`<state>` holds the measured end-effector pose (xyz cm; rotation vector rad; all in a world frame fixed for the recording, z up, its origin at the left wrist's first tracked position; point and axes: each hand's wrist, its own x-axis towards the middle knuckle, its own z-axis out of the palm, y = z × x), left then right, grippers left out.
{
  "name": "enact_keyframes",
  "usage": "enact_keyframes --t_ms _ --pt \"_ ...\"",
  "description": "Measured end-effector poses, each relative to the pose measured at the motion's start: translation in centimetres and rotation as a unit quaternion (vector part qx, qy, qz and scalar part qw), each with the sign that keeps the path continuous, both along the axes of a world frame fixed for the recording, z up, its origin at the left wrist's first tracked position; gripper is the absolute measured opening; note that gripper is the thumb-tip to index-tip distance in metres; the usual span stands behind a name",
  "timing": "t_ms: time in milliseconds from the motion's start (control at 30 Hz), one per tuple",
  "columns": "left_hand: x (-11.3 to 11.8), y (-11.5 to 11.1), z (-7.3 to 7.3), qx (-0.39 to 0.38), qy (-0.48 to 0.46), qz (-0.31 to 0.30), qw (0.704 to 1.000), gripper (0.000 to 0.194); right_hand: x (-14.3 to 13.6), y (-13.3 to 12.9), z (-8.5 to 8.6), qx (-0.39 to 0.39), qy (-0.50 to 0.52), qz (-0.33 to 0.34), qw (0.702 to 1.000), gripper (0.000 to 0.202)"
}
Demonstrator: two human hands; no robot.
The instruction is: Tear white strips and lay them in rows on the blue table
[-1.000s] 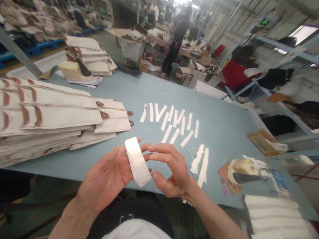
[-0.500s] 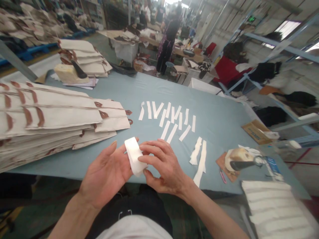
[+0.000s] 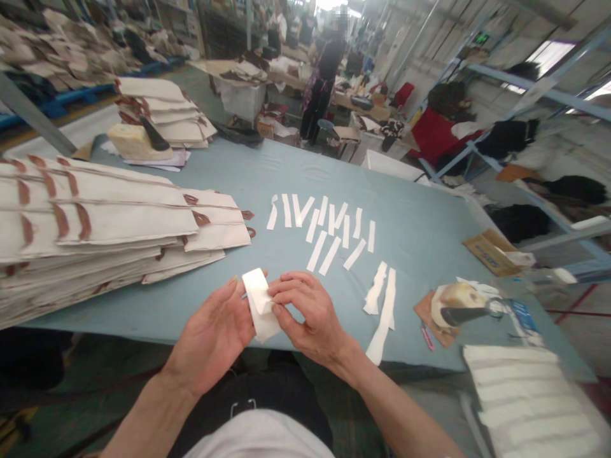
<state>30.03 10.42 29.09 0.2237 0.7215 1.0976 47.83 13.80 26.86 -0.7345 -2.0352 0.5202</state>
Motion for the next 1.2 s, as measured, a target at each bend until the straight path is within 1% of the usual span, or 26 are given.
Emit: enact_keyframes --t_ms 67,133,233,300,400,500,633,767,867,933,1000,1067,1133,1200 --pt "0.1 -0.1 -0.7 -0.007 0.028 0.002 1.000 0.048 0.0 0.2 -0.1 -0.049 0.017 -0.005 0.999 0.013" --pt "0.2 -0.2 -1.6 -0.005 0.068 -0.001 0.998 0.048 0.1 0.4 -0.2 -0.118 0.022 -0.034 0.992 0.013" --pt "0.3 -0.6 -3.0 0.016 0.131 -0.016 0.991 0.053 0.2 0.9 -0.5 -0.224 0.034 -0.068 0.971 0.018" --pt "0.3 -0.8 -3.9 0.043 0.174 -0.028 0.983 0.058 0.3 1.3 -0.7 -0.267 0.051 -0.069 0.960 0.020" --pt "0.1 -1.0 -5.0 0.079 0.216 -0.063 0.971 0.058 0.3 2.2 -0.7 -0.295 0.073 -0.067 0.950 0.020" --pt "0.2 -1.0 -5.8 0.088 0.252 -0.094 0.959 0.057 0.4 3.1 -0.4 -0.323 0.088 -0.068 0.940 0.022" --pt "0.9 -1.0 -6.5 0.072 0.324 -0.095 0.939 0.056 0.6 4.6 -0.6 -0.361 0.122 -0.074 0.922 0.026" --pt "1.7 -0.7 -7.3 0.099 0.414 -0.088 0.901 0.059 1.0 7.2 -1.6 -0.402 0.159 -0.073 0.899 0.030" --pt "1.9 -0.6 -7.9 0.118 0.451 -0.098 0.880 0.063 1.9 10.2 -1.9 -0.399 0.179 -0.099 0.894 0.035" --pt "2.0 -0.6 -8.2 0.122 0.452 -0.115 0.876 0.062 2.7 12.6 -1.7 -0.378 0.175 -0.124 0.901 0.038" --pt "2.0 -0.7 -8.5 0.115 0.442 -0.130 0.880 0.060 3.6 15.1 -1.1 -0.337 0.147 -0.148 0.918 0.039" --pt "2.2 -0.9 -8.6 0.103 0.435 -0.130 0.885 0.058 4.4 17.5 -0.5 -0.292 0.110 -0.168 0.935 0.036" --pt "2.4 -1.0 -8.7 0.083 0.430 -0.118 0.891 0.057 5.2 19.9 0.0 -0.261 0.085 -0.189 0.943 0.032" --pt "2.7 -1.2 -8.8 0.054 0.420 -0.107 0.899 0.058 5.9 22.0 0.2 -0.247 0.078 -0.212 0.942 0.027"
